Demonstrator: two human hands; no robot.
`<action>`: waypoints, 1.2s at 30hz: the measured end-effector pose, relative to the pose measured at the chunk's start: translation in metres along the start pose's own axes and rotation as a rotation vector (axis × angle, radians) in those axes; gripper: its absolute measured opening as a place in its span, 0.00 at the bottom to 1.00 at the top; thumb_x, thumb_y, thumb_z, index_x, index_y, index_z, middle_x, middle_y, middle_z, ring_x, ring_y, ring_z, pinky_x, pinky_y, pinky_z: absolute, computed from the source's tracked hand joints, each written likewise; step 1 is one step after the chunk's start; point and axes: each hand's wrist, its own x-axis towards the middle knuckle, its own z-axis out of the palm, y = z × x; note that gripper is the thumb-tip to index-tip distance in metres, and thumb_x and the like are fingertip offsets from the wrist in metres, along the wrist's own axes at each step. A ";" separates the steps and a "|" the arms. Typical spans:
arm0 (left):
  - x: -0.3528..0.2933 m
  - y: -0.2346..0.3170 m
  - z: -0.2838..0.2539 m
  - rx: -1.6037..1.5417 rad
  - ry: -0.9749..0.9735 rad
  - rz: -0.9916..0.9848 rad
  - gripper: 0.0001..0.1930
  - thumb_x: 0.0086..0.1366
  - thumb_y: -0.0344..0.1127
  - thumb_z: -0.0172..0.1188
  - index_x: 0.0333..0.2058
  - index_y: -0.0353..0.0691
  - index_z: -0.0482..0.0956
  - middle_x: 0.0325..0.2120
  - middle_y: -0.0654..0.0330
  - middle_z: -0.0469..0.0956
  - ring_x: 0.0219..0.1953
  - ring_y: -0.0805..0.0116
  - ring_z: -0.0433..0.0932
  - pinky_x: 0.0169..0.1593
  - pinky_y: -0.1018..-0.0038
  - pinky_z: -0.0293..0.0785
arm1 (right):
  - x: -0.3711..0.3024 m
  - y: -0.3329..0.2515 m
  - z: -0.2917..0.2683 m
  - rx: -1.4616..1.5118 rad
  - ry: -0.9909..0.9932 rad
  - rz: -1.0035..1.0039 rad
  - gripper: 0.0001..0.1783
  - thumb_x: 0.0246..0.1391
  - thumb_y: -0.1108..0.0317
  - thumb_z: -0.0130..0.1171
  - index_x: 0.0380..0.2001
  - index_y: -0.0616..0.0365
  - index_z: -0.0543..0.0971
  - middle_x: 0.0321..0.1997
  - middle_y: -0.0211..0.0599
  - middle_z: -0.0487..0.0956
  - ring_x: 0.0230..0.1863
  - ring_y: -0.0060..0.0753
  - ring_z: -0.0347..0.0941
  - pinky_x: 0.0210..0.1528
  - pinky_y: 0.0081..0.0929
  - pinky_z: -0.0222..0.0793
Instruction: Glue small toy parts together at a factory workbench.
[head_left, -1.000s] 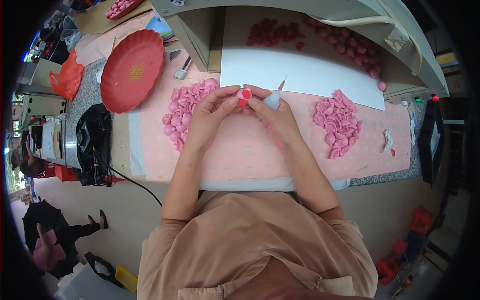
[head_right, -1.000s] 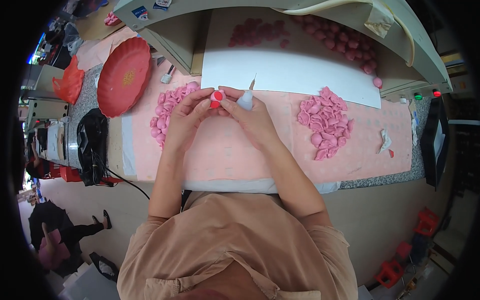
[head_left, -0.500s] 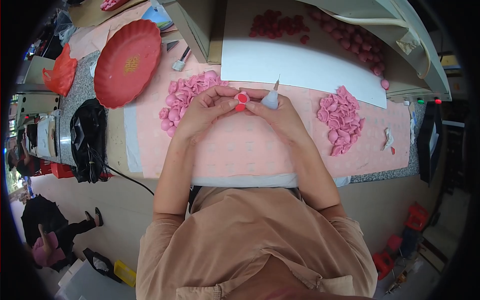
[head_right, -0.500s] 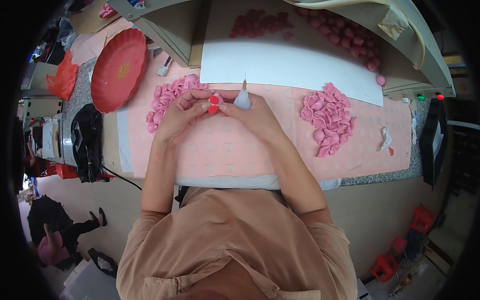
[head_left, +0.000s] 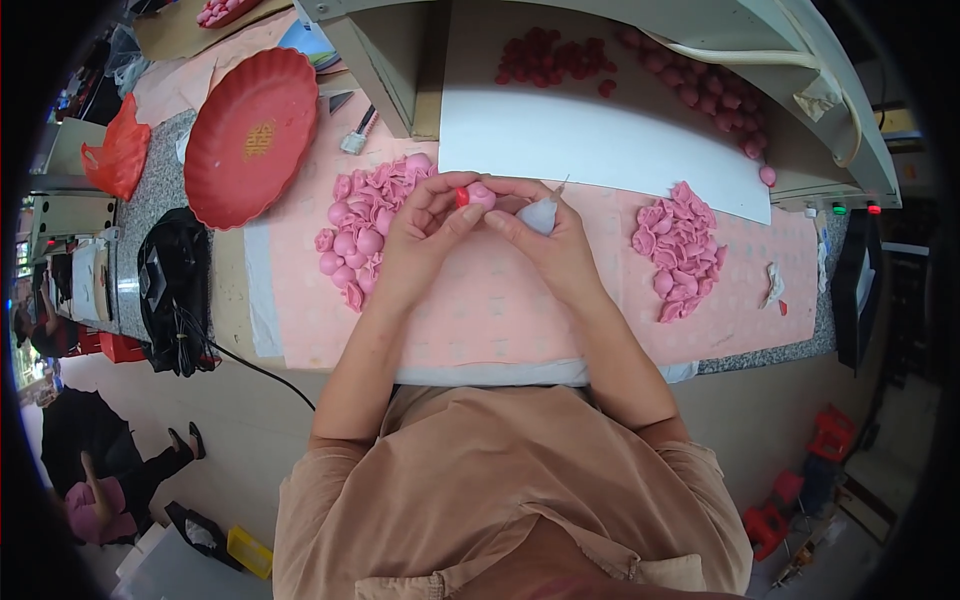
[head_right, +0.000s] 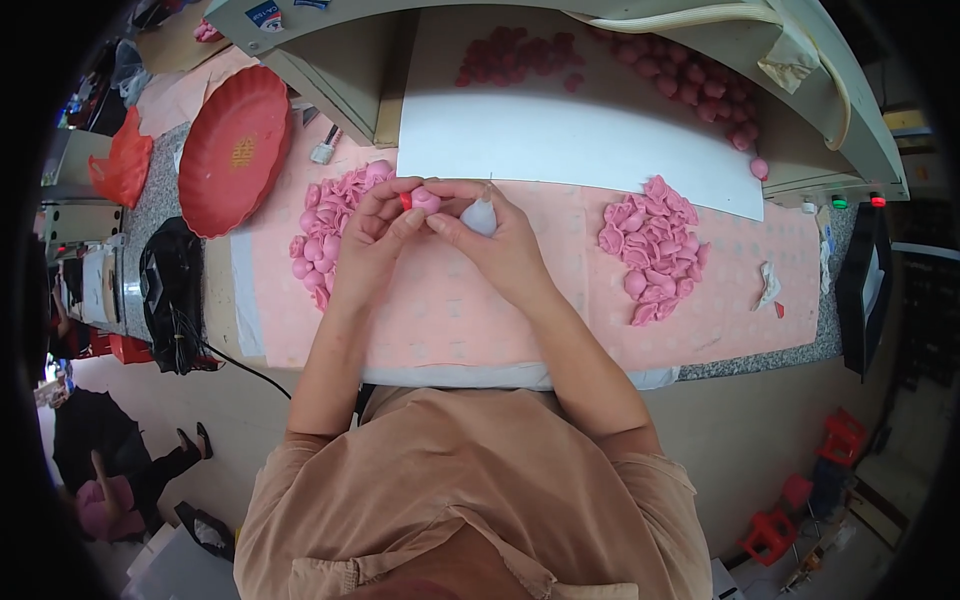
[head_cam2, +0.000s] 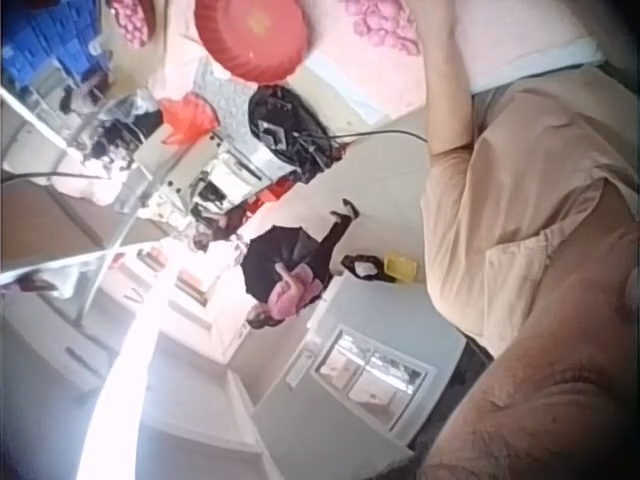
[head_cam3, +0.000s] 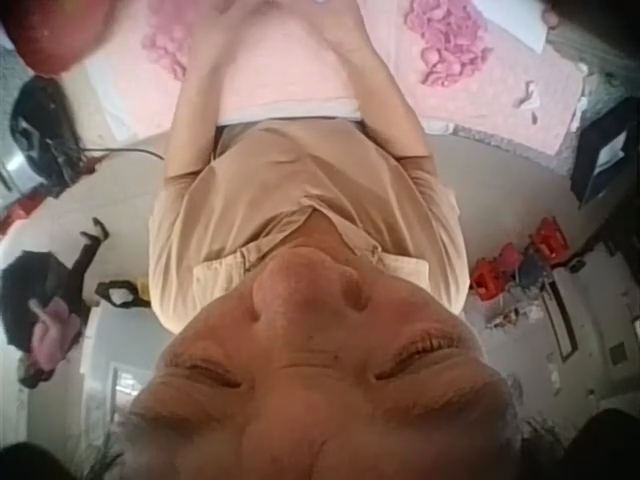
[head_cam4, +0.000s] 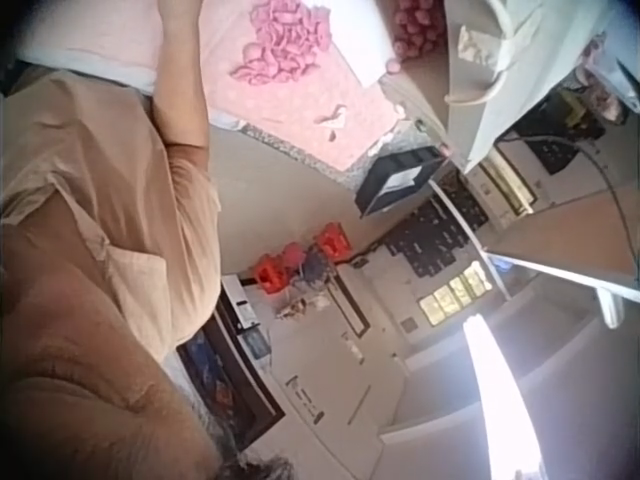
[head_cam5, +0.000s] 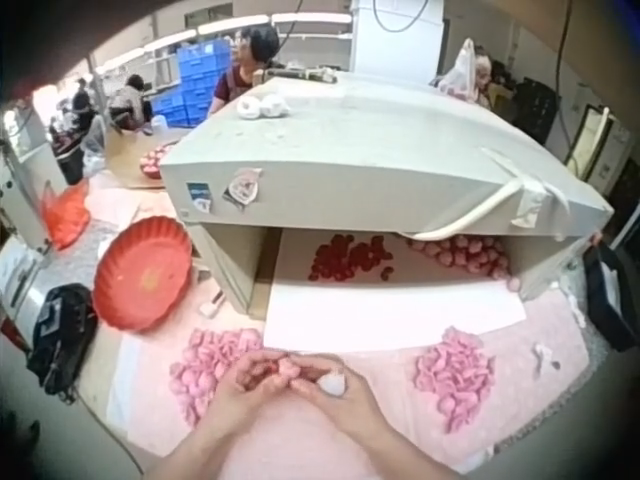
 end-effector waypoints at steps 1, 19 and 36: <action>0.000 0.001 0.001 -0.042 0.008 0.031 0.15 0.65 0.25 0.59 0.50 0.35 0.72 0.50 0.56 0.73 0.52 0.72 0.73 0.53 0.77 0.72 | 0.000 0.001 -0.001 0.001 0.000 0.000 0.16 0.57 0.74 0.61 0.49 0.62 0.75 0.45 0.35 0.79 0.47 0.23 0.74 0.51 0.21 0.70; -0.001 -0.002 0.004 -0.109 0.043 -0.003 0.08 0.66 0.26 0.57 0.43 0.34 0.76 0.45 0.57 0.76 0.49 0.69 0.76 0.55 0.71 0.75 | -0.003 0.001 0.002 0.154 0.061 0.073 0.21 0.58 0.70 0.61 0.55 0.63 0.74 0.51 0.35 0.77 0.50 0.23 0.72 0.56 0.22 0.67; 0.000 0.001 -0.018 -0.255 -0.087 -0.255 0.11 0.65 0.24 0.57 0.46 0.35 0.73 0.42 0.59 0.77 0.46 0.72 0.76 0.56 0.74 0.74 | -0.001 0.005 -0.006 0.017 -0.037 0.121 0.21 0.56 0.72 0.62 0.53 0.62 0.75 0.52 0.34 0.77 0.51 0.22 0.72 0.56 0.22 0.67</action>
